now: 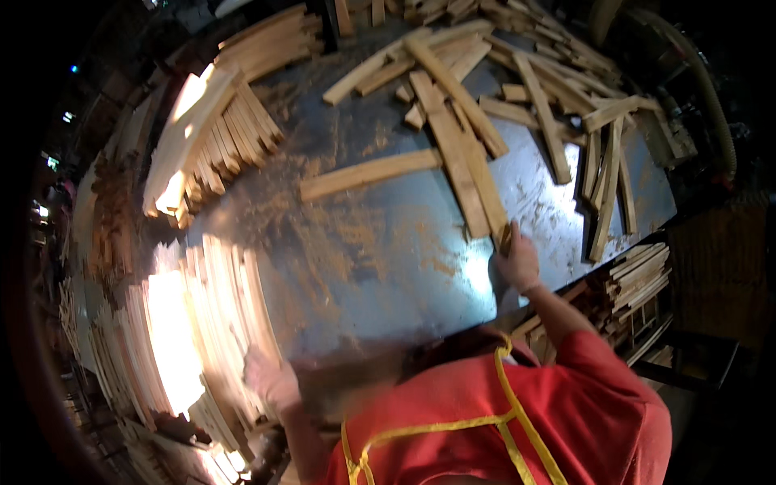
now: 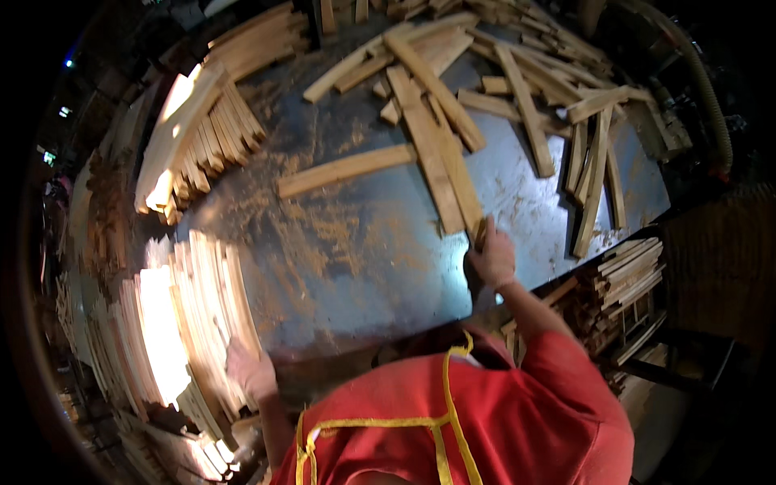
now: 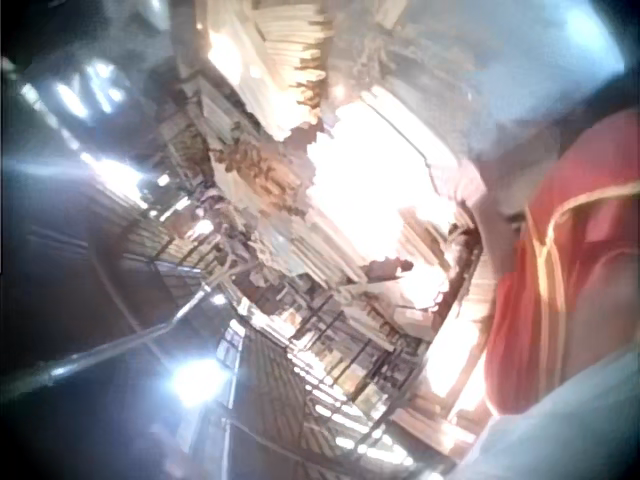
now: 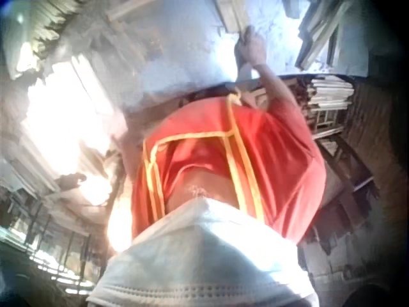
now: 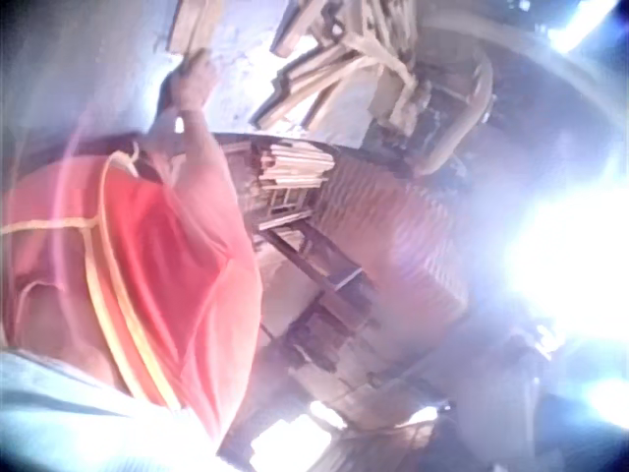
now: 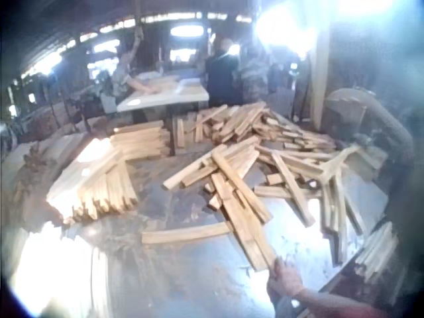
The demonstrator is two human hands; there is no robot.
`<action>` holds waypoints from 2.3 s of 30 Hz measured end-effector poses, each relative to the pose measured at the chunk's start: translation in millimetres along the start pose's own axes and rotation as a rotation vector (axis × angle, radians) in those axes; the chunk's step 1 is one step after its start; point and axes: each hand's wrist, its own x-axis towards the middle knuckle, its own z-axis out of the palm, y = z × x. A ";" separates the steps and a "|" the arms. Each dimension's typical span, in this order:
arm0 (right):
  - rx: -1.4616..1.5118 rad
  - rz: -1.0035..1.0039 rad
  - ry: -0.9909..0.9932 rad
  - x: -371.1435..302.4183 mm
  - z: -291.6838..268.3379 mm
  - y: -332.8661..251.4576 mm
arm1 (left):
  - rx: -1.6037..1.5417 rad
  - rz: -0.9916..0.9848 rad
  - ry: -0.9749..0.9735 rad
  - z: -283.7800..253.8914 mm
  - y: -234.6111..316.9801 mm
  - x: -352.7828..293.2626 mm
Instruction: The person picks up wooden planks from a scattered pile on the floor and arranges them into a neat stack. They handle the planks by hand, repeatedly lifting and placing them to build a growing pile of organized lumber.
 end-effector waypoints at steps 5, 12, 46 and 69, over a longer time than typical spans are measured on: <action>0.560 0.296 0.014 -53.0 1.2 -24.7 | 0.018 -0.077 0.083 7.7 14.2 5.7; 1.083 -0.050 0.206 95.0 -77.7 -67.5 | -0.278 0.312 0.029 -4.9 120.5 -9.4; 1.221 -0.226 -1.296 -66.5 55.8 -239.1 | -1.021 -0.110 -0.429 -70.7 185.8 -13.0; 0.491 -0.420 -0.261 31.4 34.8 -182.8 | 0.094 -0.008 -0.040 24.9 2.3 -37.5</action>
